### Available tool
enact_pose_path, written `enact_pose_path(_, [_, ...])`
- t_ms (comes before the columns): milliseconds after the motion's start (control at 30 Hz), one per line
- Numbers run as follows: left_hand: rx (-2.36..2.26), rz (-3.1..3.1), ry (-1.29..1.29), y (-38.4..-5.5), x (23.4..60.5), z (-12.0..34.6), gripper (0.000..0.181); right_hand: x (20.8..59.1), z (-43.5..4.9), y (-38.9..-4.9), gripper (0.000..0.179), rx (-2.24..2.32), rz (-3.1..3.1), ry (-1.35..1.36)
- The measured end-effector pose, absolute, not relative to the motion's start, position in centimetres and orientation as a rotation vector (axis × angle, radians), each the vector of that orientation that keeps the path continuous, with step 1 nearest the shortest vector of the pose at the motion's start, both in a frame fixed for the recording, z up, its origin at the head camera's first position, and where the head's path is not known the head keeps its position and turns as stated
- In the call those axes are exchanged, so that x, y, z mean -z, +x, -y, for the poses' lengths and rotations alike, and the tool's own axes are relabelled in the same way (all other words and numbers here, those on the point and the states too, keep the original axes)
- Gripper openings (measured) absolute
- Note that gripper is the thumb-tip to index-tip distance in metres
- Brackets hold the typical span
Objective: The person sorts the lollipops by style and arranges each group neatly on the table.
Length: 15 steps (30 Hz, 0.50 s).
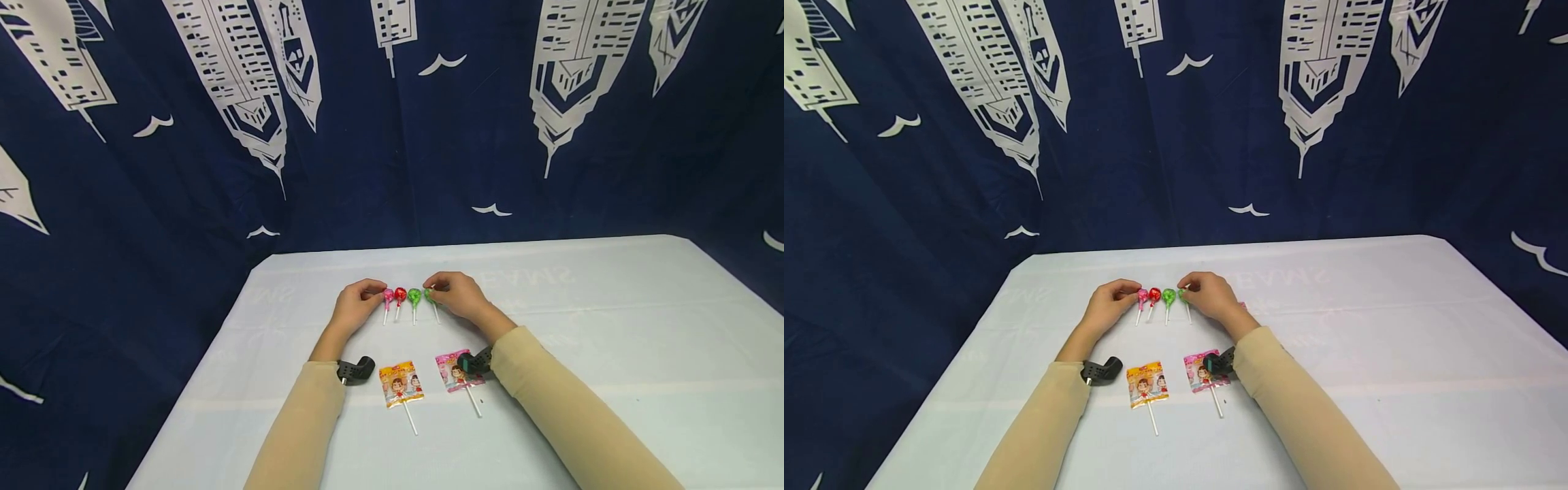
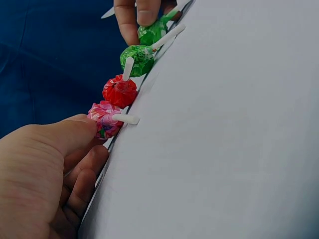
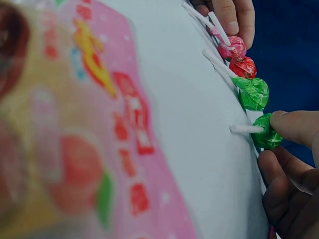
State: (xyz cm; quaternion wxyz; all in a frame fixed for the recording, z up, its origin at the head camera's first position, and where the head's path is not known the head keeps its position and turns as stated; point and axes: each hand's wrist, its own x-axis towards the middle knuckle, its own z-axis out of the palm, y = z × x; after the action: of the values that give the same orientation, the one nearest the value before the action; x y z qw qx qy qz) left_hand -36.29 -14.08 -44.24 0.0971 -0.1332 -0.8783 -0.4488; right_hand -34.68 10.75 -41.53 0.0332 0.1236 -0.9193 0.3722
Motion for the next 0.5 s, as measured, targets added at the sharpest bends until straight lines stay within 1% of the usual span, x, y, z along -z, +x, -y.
enact_pose_path(500, [1.303, 2.607, -0.41, -36.08, 44.09, 14.06, 0.02, 41.72, -10.41, -34.63, 0.022, -1.124, 2.839, 0.357])
